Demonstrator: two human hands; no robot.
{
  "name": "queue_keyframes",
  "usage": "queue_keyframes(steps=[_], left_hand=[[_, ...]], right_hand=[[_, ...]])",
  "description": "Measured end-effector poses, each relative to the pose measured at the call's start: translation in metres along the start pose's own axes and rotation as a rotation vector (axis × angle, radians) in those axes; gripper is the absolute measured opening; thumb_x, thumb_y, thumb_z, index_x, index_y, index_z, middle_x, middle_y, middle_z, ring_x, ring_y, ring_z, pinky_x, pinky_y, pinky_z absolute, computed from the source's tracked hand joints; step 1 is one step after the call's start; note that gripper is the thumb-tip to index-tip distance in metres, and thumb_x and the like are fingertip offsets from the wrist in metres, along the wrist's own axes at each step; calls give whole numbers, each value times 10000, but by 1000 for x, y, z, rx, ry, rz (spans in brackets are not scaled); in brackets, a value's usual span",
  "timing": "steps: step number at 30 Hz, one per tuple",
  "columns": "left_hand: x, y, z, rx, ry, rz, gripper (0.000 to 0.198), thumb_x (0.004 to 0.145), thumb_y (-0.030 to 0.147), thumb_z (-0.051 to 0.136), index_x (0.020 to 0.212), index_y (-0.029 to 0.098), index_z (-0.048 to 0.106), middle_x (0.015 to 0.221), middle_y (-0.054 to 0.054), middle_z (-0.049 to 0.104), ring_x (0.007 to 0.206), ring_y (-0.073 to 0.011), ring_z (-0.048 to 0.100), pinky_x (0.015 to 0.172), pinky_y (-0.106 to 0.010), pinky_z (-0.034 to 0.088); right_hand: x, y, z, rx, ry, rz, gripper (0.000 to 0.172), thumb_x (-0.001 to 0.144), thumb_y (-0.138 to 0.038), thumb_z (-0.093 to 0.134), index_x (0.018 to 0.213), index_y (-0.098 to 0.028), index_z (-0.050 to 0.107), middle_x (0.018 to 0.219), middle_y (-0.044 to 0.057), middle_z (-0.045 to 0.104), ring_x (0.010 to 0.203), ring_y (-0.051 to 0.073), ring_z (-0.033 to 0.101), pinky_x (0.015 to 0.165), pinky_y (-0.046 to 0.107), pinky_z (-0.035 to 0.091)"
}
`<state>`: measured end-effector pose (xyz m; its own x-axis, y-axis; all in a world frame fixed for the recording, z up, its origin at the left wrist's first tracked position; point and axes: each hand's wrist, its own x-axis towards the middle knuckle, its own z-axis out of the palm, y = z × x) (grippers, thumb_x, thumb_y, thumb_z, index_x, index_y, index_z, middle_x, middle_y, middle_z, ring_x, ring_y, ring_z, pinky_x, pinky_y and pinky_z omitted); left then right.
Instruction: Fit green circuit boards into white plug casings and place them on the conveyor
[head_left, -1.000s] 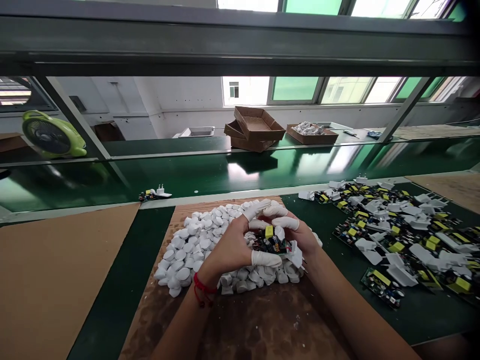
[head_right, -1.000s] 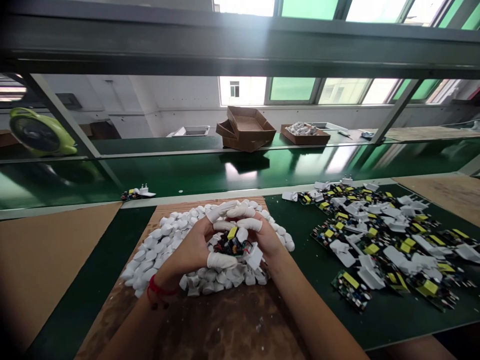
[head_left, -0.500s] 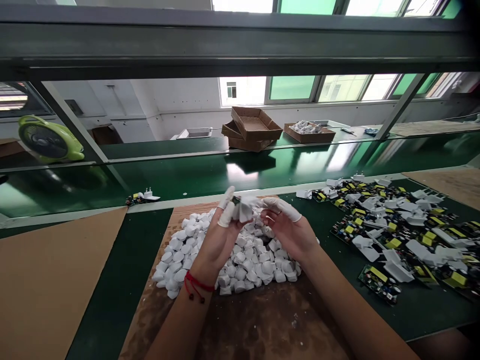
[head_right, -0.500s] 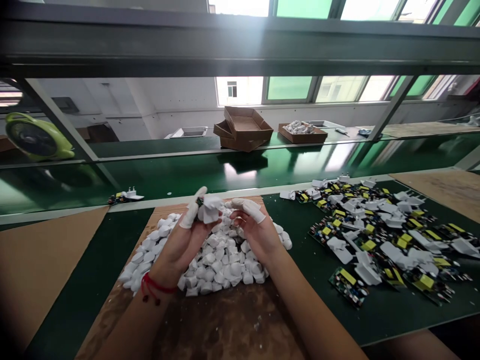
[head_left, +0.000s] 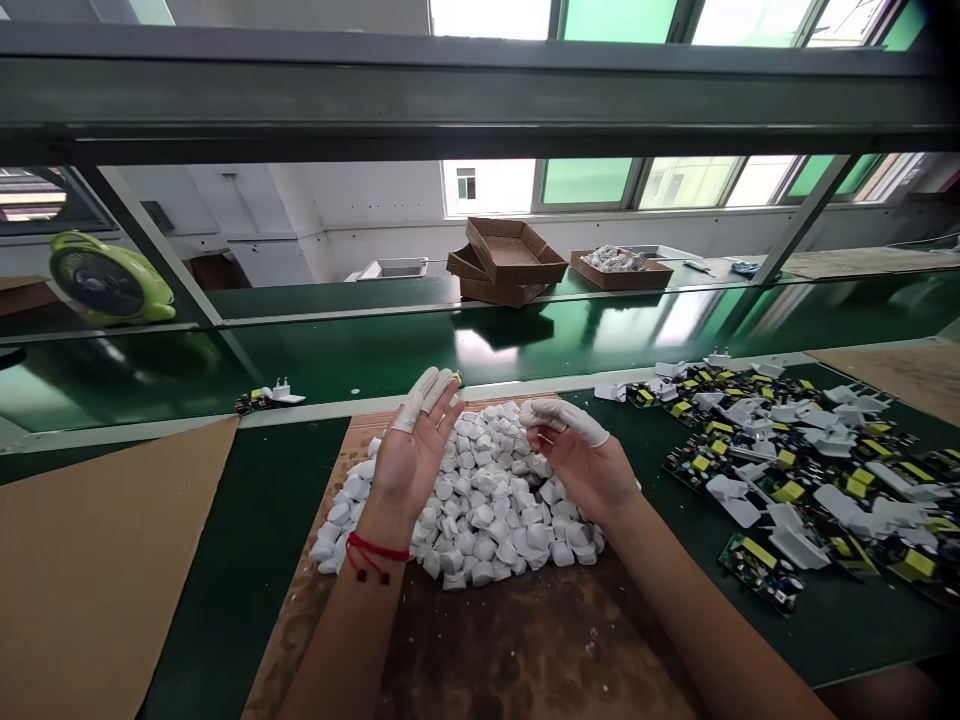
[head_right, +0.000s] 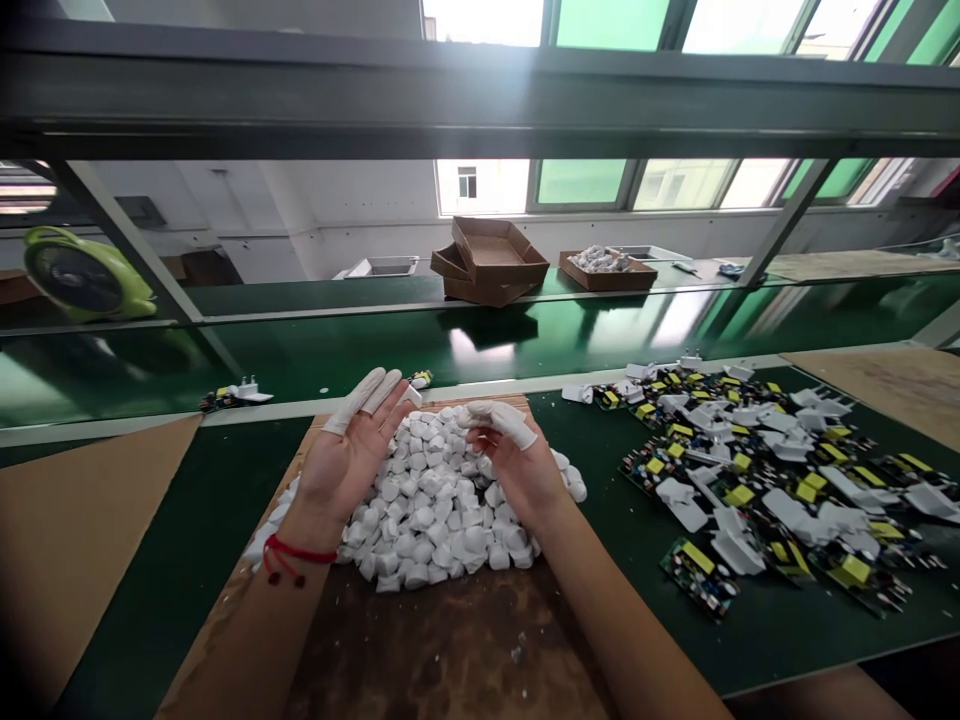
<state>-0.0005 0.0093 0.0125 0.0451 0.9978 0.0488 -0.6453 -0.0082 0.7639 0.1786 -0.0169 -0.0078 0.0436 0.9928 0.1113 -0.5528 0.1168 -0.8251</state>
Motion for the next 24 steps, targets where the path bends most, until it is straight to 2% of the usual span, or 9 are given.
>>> queue_keyframes(steps=[3, 6, 9, 12, 14, 16, 19, 21, 24], left_hand=[[-1, 1, 3, 34, -3, -28, 339, 914, 296, 483, 1223, 194, 578, 1357, -98, 563, 1190, -208, 572, 989, -332, 468], [-1, -1, 3, 52, -1, -67, 328, 901, 291, 500, 1194, 182, 600, 1193, -102, 666, 1030, -194, 644, 841, -298, 512], [-2, -4, 3, 50, -25, -85, 314, 894, 279, 510, 1171, 174, 613, 1066, -90, 702, 894, -167, 653, 717, -262, 509], [-2, -6, 1, 61, -31, -92, 312, 864, 243, 549, 1164, 186, 615, 1035, -79, 706, 851, -159, 645, 700, -259, 502], [-3, -7, 1, 61, -28, -98, 309, 854, 224, 559, 1155, 187, 620, 1010, -75, 710, 837, -159, 645, 693, -262, 501], [-3, -7, 1, 53, -34, -103, 299, 859, 234, 554, 1144, 183, 626, 987, -74, 712, 816, -158, 646, 678, -261, 498], [-3, -7, 1, 42, -52, -107, 293, 857, 249, 563, 1132, 175, 631, 978, -77, 711, 805, -158, 647, 672, -259, 498], [-4, -6, 1, 39, -62, -110, 300, 840, 236, 586, 1131, 174, 630, 970, -76, 709, 811, -161, 649, 675, -259, 500], [-4, -5, -1, 35, -59, -108, 319, 827, 208, 595, 1144, 182, 621, 960, -69, 703, 816, -160, 649, 676, -255, 502]], right_hand=[[3, 0, -3, -240, 22, -123, 239, 713, -430, 637, 781, -223, 736, 772, 49, 702, 674, 181, 592, 646, 332, 463], [12, -3, -17, -431, 97, -195, 200, 708, -388, 666, 748, -203, 731, 712, 42, 682, 660, 178, 568, 646, 324, 446], [27, -11, -44, -669, 230, -261, 226, 714, -383, 663, 790, -182, 732, 742, 49, 687, 730, 209, 580, 689, 340, 442], [44, -19, -82, -936, 410, -316, 278, 761, -354, 605, 905, -149, 724, 924, 98, 700, 941, 288, 581, 855, 425, 424], [53, -20, -106, -1114, 494, -311, 249, 791, -292, 585, 935, -138, 718, 1061, 129, 675, 1128, 329, 508, 985, 469, 356], [60, -15, -127, -1274, 526, -272, 221, 840, -250, 576, 995, -146, 695, 1212, 138, 608, 1237, 317, 437, 1060, 480, 302], [66, -1, -150, -1464, 524, -178, 276, 901, -288, 575, 1153, -174, 590, 1298, 97, 538, 1172, 262, 518, 987, 505, 414], [70, 8, -159, -1559, 502, -134, 293, 915, -300, 562, 1181, -177, 566, 1270, 93, 552, 1102, 241, 567, 926, 474, 476], [74, 17, -166, -1663, 481, -116, 298, 917, -299, 559, 1187, -173, 562, 1248, 96, 564, 1073, 235, 583, 899, 456, 498]])
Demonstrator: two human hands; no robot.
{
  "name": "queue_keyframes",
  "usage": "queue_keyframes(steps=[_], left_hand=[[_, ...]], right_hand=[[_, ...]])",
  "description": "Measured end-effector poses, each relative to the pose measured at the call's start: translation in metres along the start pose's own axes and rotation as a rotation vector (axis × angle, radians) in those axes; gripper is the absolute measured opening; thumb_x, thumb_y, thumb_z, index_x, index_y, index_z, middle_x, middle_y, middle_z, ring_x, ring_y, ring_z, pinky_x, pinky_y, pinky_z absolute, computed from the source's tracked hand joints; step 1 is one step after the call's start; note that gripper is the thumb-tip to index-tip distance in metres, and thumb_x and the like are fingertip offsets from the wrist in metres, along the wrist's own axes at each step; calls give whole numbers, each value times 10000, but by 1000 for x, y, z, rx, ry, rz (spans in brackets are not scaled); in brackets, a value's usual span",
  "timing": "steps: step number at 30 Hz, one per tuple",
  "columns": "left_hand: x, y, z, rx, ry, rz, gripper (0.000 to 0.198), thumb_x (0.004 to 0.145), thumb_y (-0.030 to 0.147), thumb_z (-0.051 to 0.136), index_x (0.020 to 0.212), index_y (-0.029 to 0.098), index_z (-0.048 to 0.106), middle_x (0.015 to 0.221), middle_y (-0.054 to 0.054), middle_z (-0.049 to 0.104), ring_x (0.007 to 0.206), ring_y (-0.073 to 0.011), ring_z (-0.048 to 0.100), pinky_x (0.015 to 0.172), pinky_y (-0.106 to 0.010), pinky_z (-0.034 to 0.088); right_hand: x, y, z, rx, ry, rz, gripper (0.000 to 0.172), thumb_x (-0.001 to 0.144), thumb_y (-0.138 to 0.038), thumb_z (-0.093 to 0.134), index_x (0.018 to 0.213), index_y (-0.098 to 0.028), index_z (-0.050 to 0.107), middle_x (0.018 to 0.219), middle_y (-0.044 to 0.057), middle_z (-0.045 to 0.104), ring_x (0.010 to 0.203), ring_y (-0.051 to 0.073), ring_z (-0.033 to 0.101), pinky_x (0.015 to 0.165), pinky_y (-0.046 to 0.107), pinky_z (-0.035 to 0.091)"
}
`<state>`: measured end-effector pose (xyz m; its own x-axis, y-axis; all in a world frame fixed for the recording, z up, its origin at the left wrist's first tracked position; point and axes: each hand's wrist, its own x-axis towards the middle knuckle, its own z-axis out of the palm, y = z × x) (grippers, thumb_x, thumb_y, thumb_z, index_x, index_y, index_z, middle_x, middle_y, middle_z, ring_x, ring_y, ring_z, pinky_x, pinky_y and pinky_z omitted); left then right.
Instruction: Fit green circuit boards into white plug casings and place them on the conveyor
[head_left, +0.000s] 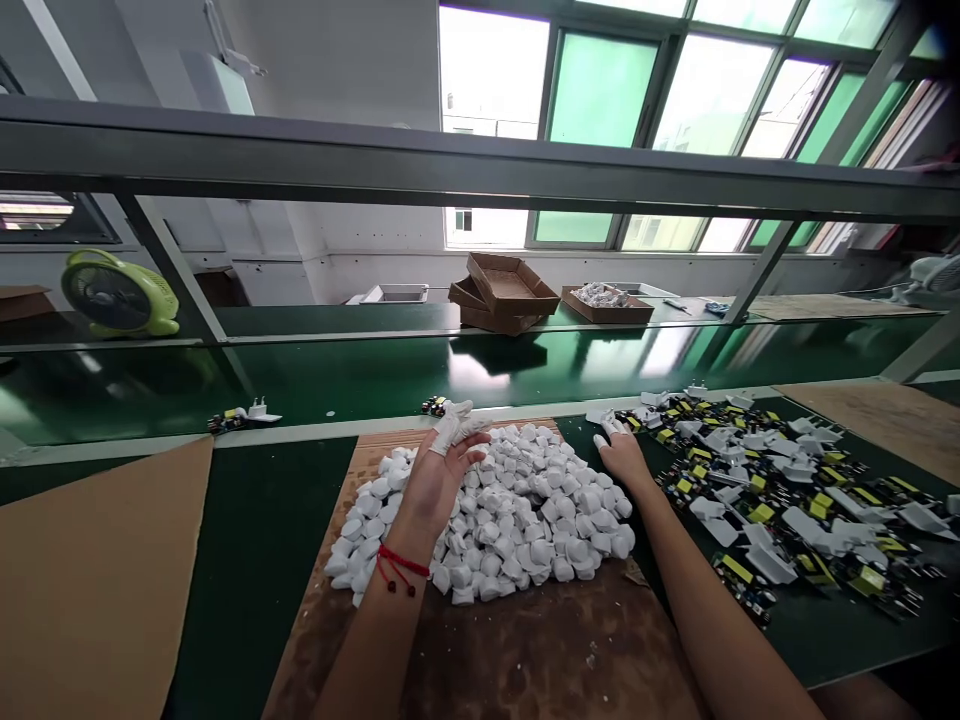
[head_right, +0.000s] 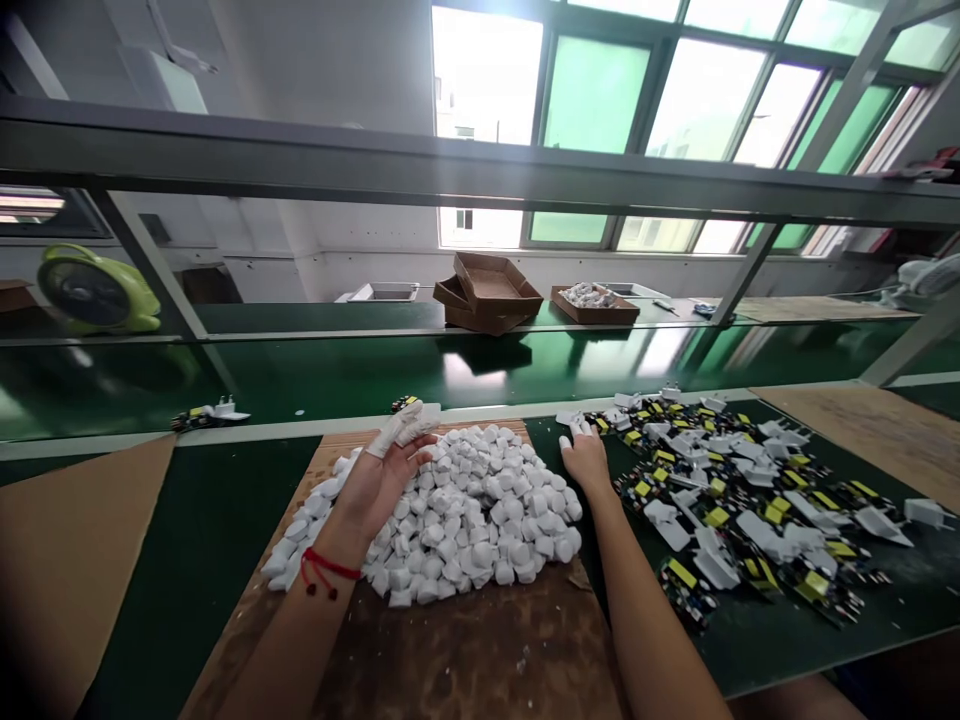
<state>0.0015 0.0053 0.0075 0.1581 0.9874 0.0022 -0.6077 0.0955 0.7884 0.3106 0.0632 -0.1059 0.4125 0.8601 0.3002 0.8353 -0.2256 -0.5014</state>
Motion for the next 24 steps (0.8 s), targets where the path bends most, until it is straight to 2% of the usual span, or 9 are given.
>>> queue_keyframes(steps=[7, 14, 17, 20, 24], left_hand=[[-1, 3, -1, -12, 11, 12, 293, 862, 185, 534, 1143, 176, 619, 975, -74, 695, 816, -154, 645, 676, -253, 507], [-1, 2, 2, 4, 21, 7, 281, 876, 199, 515, 1131, 167, 630, 985, -84, 702, 805, -154, 644, 661, -254, 505], [-1, 3, 2, 9, 30, 10, 295, 848, 196, 555, 1131, 168, 633, 972, -81, 708, 789, -148, 640, 644, -243, 500], [-1, 3, 3, 20, 28, 7, 328, 820, 197, 591, 1145, 181, 628, 954, -75, 714, 787, -151, 642, 647, -244, 500], [-1, 0, 3, 46, 16, -4, 362, 802, 209, 614, 1164, 201, 620, 967, -70, 716, 795, -151, 642, 660, -246, 499]], right_hand=[[2, 1, 6, -95, 40, -20, 334, 911, -293, 567, 1223, -176, 541, 1299, 102, 529, 1127, 256, 553, 929, 486, 476], [1, 1, -5, -40, 52, 77, 263, 922, -316, 549, 1132, -162, 589, 1158, 79, 609, 978, 210, 618, 830, 407, 531], [0, -3, -9, -5, 61, 90, 260, 920, -326, 550, 1109, -153, 597, 1135, 74, 617, 980, 214, 617, 837, 413, 525], [-1, -10, -7, 57, 13, 37, 279, 911, -311, 567, 1139, -151, 578, 1151, 83, 607, 1018, 223, 604, 868, 443, 508], [-4, -16, -4, 182, -105, -46, 268, 910, -301, 572, 1136, -158, 586, 1129, 76, 620, 979, 209, 619, 850, 427, 518]])
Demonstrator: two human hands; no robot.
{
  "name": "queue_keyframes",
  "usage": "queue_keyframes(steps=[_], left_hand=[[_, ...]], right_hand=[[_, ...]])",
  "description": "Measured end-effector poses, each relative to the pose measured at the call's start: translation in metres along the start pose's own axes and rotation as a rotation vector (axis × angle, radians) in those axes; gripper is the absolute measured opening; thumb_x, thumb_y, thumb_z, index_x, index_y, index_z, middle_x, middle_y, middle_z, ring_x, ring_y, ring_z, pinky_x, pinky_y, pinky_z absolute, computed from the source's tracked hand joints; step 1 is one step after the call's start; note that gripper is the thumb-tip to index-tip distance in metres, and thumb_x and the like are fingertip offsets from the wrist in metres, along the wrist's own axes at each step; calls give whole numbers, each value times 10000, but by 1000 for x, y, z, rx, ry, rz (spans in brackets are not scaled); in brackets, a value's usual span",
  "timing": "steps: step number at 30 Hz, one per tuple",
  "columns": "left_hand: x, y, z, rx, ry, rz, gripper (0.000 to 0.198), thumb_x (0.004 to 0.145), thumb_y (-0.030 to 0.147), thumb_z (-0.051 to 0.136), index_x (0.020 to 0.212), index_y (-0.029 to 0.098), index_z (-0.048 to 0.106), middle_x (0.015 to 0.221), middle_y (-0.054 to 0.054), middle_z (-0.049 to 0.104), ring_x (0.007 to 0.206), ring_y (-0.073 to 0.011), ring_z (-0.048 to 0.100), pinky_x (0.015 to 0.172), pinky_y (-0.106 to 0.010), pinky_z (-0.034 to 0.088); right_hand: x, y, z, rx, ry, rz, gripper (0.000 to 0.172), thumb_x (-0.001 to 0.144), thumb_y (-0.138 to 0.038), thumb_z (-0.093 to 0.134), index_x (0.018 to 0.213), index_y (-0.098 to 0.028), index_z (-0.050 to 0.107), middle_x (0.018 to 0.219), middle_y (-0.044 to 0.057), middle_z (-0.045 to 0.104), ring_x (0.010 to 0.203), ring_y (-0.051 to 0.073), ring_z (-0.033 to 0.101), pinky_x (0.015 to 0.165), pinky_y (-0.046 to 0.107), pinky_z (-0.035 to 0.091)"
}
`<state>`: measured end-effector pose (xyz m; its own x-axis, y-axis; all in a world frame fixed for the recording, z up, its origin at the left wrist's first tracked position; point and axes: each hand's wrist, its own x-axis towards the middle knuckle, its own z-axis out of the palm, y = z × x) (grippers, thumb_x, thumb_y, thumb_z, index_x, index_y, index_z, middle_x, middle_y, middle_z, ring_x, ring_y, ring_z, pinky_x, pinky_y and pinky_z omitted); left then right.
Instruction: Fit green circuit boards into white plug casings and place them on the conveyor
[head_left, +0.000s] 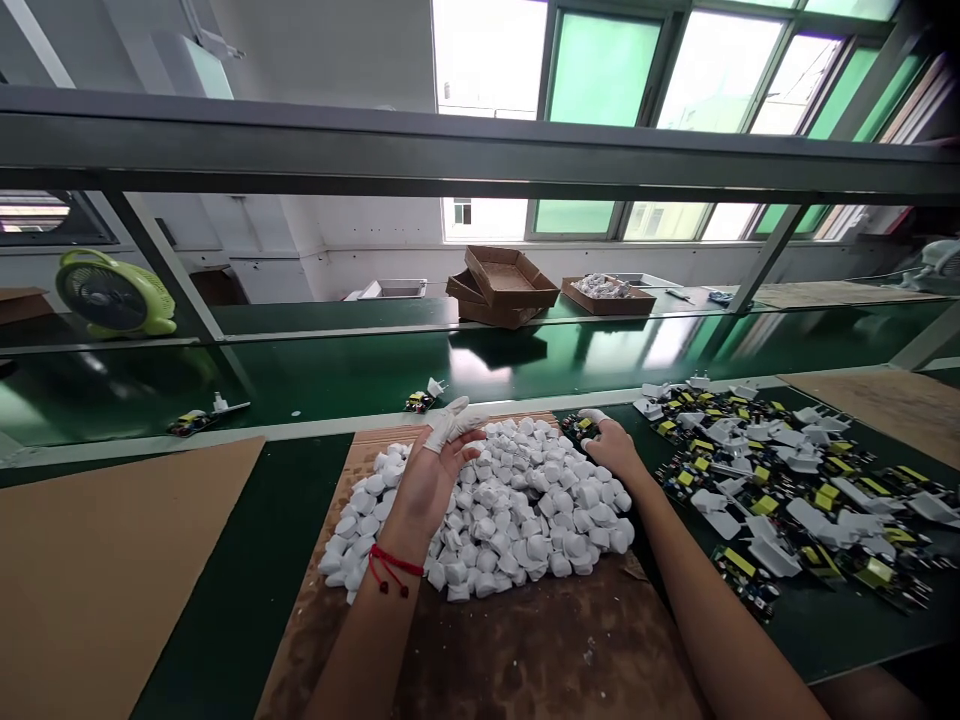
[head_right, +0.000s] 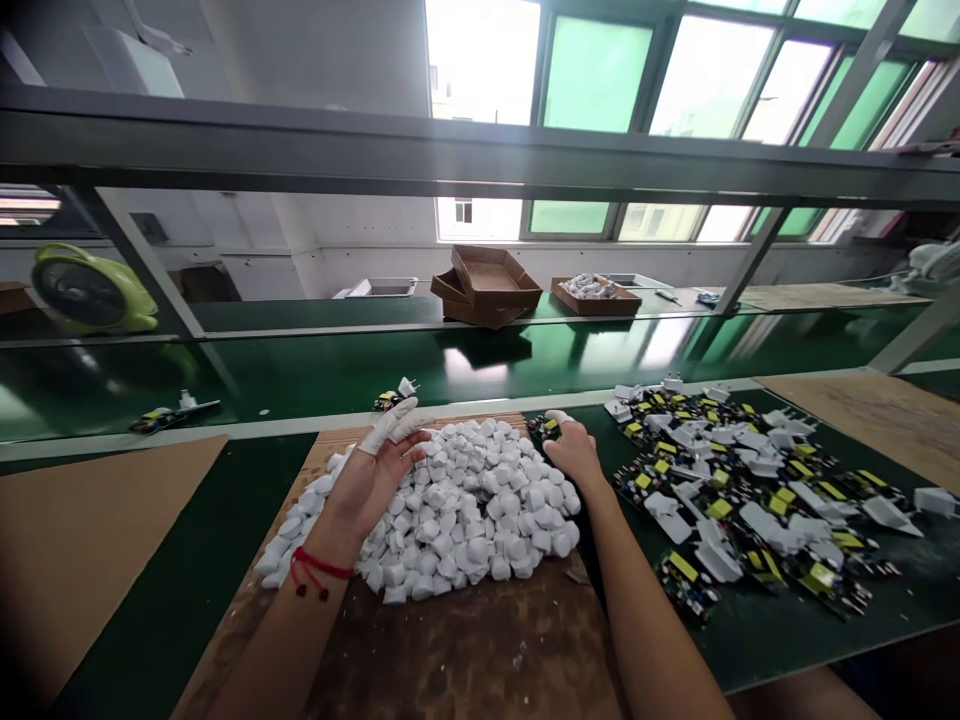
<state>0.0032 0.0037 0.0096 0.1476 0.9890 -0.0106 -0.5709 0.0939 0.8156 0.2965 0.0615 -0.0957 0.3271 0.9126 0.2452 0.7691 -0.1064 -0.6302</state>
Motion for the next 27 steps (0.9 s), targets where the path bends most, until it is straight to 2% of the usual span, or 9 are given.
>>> queue_keyframes(steps=[3, 6, 9, 12, 16, 22, 25, 27], left_hand=[[0, -2, 0, 19, -4, -5, 380, 791, 229, 628, 1170, 203, 618, 978, -71, 716, 809, -152, 641, 666, -244, 496], [0, -3, 0, 32, -4, -10, 386, 779, 251, 644, 1160, 198, 625, 982, -69, 714, 812, -147, 639, 669, -239, 492], [0, -4, 1, 52, -11, -17, 370, 770, 262, 659, 1134, 196, 642, 961, -61, 713, 811, -145, 637, 673, -240, 486], [-2, -6, 4, 91, -23, -29, 322, 767, 257, 670, 1082, 189, 668, 908, -53, 709, 814, -163, 641, 674, -258, 480], [-6, -11, 11, 162, -51, -47, 241, 763, 215, 680, 999, 172, 701, 888, -63, 708, 815, -180, 639, 711, -284, 472], [-9, -25, 17, 274, -98, -98, 275, 741, 150, 695, 1011, 196, 716, 1048, -79, 701, 892, -193, 621, 743, -267, 457], [-12, -32, 19, 293, -145, -164, 222, 794, 276, 661, 985, 180, 718, 1029, -98, 705, 823, -197, 641, 723, -287, 477], [-14, -34, 20, 282, -194, -227, 305, 825, 387, 610, 985, 144, 701, 954, -130, 715, 771, -222, 659, 694, -324, 500]], right_hand=[[-1, -1, -2, 121, 18, 19, 220, 913, -296, 566, 1077, -155, 609, 1107, 72, 629, 945, 191, 624, 820, 395, 530], [-2, -3, -8, 288, 126, 83, 210, 904, -300, 577, 1039, -143, 615, 1022, 56, 647, 853, 169, 633, 753, 357, 537], [-3, -14, -17, 521, 242, 115, 280, 831, -322, 623, 1021, -116, 631, 851, 46, 661, 710, 158, 619, 637, 306, 515], [-8, -33, -28, 768, 285, 92, 399, 704, -359, 650, 1022, -117, 644, 741, 40, 655, 627, 159, 587, 537, 277, 467], [-24, -61, -42, 1030, 187, 31, 416, 604, -374, 672, 969, -176, 662, 702, 29, 664, 540, 134, 526, 420, 234, 377], [-55, -95, -48, 1246, -36, -17, 319, 624, -399, 684, 896, -233, 672, 782, 47, 689, 555, 132, 544, 384, 202, 360], [-65, -106, -44, 1291, -131, -14, 342, 610, -435, 713, 888, -239, 677, 801, 54, 691, 556, 132, 543, 388, 202, 385], [-68, -109, -41, 1308, -174, -6, 369, 603, -441, 728, 910, -242, 679, 829, 57, 696, 553, 128, 538, 403, 204, 405]])
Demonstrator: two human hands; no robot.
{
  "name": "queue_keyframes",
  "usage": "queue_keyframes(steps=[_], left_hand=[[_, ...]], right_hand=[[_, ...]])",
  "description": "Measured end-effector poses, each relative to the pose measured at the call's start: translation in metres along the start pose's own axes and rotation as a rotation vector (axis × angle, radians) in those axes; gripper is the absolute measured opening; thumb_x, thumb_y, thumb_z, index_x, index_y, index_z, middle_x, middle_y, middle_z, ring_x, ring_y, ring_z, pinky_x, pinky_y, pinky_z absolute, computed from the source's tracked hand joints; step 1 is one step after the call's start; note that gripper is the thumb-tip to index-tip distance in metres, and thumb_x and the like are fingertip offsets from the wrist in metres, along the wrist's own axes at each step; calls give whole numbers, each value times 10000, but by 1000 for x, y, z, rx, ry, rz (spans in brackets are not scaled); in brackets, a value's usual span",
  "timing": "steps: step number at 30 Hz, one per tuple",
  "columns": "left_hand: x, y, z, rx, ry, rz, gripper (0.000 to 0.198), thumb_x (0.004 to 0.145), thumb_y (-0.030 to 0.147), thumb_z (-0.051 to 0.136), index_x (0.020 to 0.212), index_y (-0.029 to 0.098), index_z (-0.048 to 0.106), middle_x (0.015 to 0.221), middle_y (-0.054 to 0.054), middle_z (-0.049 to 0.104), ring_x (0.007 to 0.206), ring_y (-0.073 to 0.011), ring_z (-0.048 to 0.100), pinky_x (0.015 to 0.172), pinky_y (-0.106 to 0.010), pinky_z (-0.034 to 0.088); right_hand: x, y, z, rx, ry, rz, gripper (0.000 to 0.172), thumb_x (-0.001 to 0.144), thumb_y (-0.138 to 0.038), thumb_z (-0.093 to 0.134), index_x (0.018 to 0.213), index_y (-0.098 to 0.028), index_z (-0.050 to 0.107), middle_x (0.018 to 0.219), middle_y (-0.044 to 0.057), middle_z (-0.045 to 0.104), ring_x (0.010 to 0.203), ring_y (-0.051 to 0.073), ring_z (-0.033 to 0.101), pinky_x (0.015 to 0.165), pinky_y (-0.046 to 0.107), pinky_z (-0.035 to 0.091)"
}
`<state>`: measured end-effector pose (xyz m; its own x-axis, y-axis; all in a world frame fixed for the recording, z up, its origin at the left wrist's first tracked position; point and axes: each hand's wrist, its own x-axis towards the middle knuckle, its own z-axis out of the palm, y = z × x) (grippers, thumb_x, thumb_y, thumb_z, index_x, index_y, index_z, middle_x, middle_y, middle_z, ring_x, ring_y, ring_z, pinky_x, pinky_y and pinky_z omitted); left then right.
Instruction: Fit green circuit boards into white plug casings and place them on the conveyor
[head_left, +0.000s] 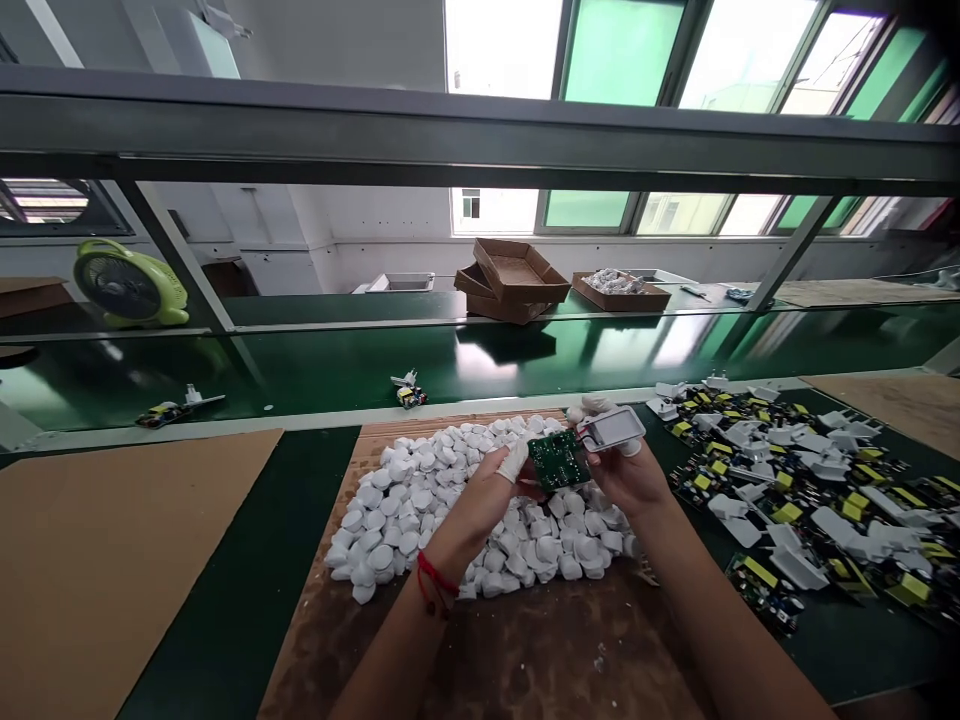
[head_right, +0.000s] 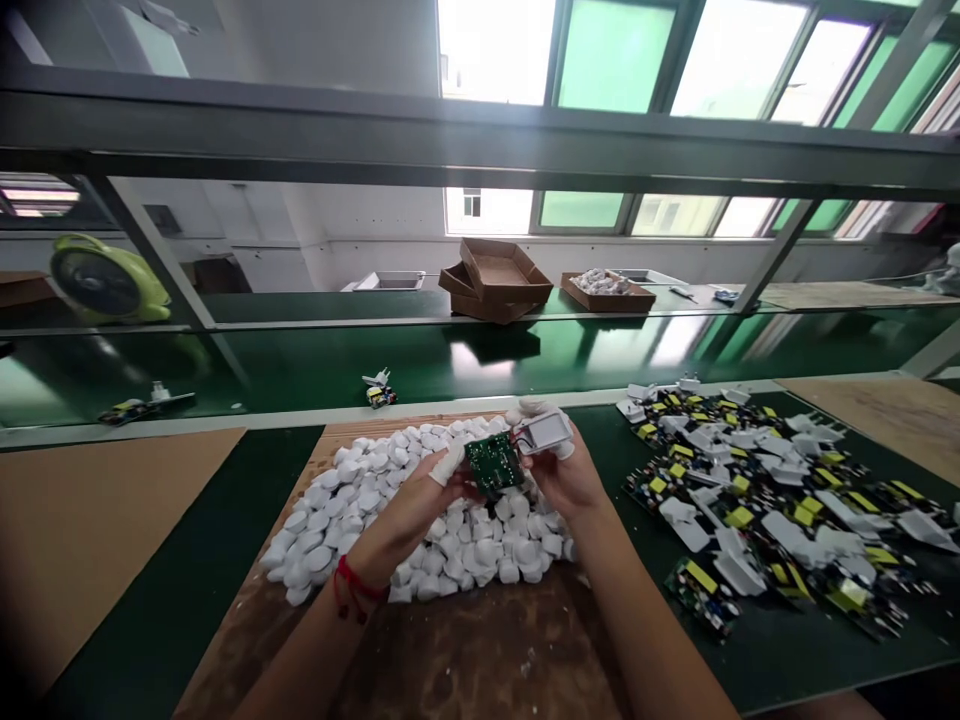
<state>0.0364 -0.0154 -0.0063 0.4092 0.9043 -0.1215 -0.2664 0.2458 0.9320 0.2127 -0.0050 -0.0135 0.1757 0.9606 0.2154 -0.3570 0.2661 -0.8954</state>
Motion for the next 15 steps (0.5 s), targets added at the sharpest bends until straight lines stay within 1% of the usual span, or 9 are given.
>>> queue_keyframes(steps=[3, 5, 7, 10, 12, 13, 15], left_hand=[[-2, 2, 2, -82, -115, -45, 430, 863, 491, 513, 1037, 124, 656, 937, -148, 715, 745, -234, 681, 658, -330, 521], [-3, 4, 1, -140, -147, -66, 453, 876, 509, 479, 1045, 122, 644, 927, -146, 717, 722, -216, 687, 638, -304, 527], [-1, 6, 1, -191, -121, -100, 432, 881, 484, 491, 1043, 115, 645, 878, -141, 721, 680, -199, 683, 608, -284, 528], [2, 6, -1, -306, -80, -144, 367, 887, 387, 526, 1101, 107, 630, 841, -128, 725, 638, -189, 676, 598, -283, 533], [4, 6, -3, -366, -64, -141, 342, 892, 328, 530, 1144, 112, 613, 847, -117, 727, 651, -189, 680, 639, -293, 540], [5, 6, -4, -386, -52, -131, 334, 897, 314, 523, 1148, 111, 611, 841, -113, 726, 663, -190, 682, 661, -297, 542], [5, 7, -7, -423, -24, -105, 321, 909, 310, 498, 1130, 110, 617, 816, -103, 722, 683, -190, 682, 691, -302, 541]], right_hand=[[0, 1, 1, 12, -16, 19, 398, 610, -417, 735, 964, -245, 678, 877, 61, 704, 579, 131, 553, 431, 206, 432], [0, -1, 1, 15, -34, 33, 426, 623, -423, 724, 1005, -240, 673, 923, 73, 708, 622, 147, 580, 459, 217, 459], [-2, -4, 3, 16, -94, 55, 464, 649, -450, 697, 1063, -245, 658, 1007, 83, 701, 709, 172, 618, 524, 238, 503], [-6, -9, 8, 18, -197, 59, 508, 688, -465, 659, 1158, -277, 610, 1130, 67, 665, 936, 206, 631, 697, 272, 544], [-6, -8, 10, -5, -167, 19, 516, 704, -448, 655, 1189, -287, 585, 1137, 56, 655, 1002, 206, 616, 767, 287, 535], [-4, -7, 11, -61, -125, -8, 511, 716, -443, 646, 1196, -279, 579, 1115, 59, 659, 980, 204, 622, 766, 295, 531], [-1, -2, 10, -254, -35, -59, 464, 754, -442, 607, 1170, -237, 593, 1038, 78, 676, 869, 205, 642, 708, 313, 523]])
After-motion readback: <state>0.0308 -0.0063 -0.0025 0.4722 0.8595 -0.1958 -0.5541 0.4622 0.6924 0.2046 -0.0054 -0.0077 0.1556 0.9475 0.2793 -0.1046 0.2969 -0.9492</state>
